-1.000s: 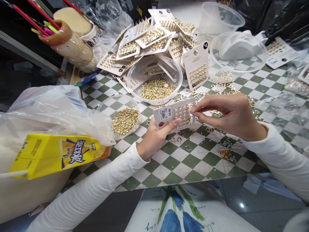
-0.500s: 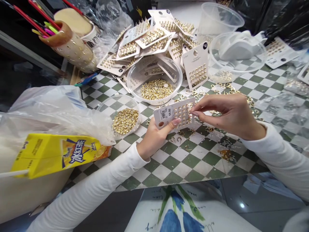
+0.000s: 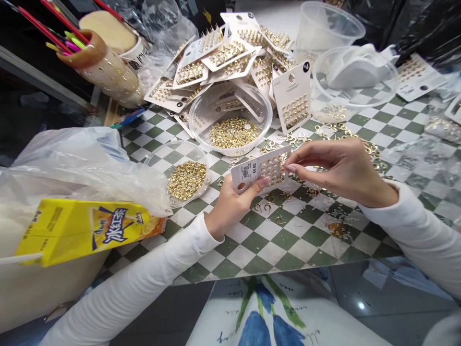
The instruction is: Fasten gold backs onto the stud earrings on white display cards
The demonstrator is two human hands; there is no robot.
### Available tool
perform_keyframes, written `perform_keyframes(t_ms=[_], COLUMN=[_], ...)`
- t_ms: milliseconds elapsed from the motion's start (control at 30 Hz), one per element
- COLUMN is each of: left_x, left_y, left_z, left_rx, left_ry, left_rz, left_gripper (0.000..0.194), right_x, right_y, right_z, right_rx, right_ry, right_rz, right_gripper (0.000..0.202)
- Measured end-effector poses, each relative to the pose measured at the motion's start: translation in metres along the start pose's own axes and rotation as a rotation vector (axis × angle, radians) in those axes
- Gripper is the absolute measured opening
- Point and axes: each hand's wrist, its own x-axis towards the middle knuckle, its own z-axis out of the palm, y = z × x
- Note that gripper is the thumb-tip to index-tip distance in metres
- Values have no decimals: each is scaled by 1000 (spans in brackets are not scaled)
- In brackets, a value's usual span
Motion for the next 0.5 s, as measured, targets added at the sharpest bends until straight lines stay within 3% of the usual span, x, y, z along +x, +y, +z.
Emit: perform_keyframes(t_ms=[367, 500], left_x=[1, 2], left_y=[2, 3], left_z=[1, 0], left_rx=[36, 81], left_ry=[-39, -43], left_rz=[32, 70], left_gripper=[41, 39], right_x=[-1, -4], right_y=[2, 7], right_z=[4, 7], right_rx=[-6, -77], right_ry=[14, 10], right_rz=[-16, -82], right_gripper=[4, 6])
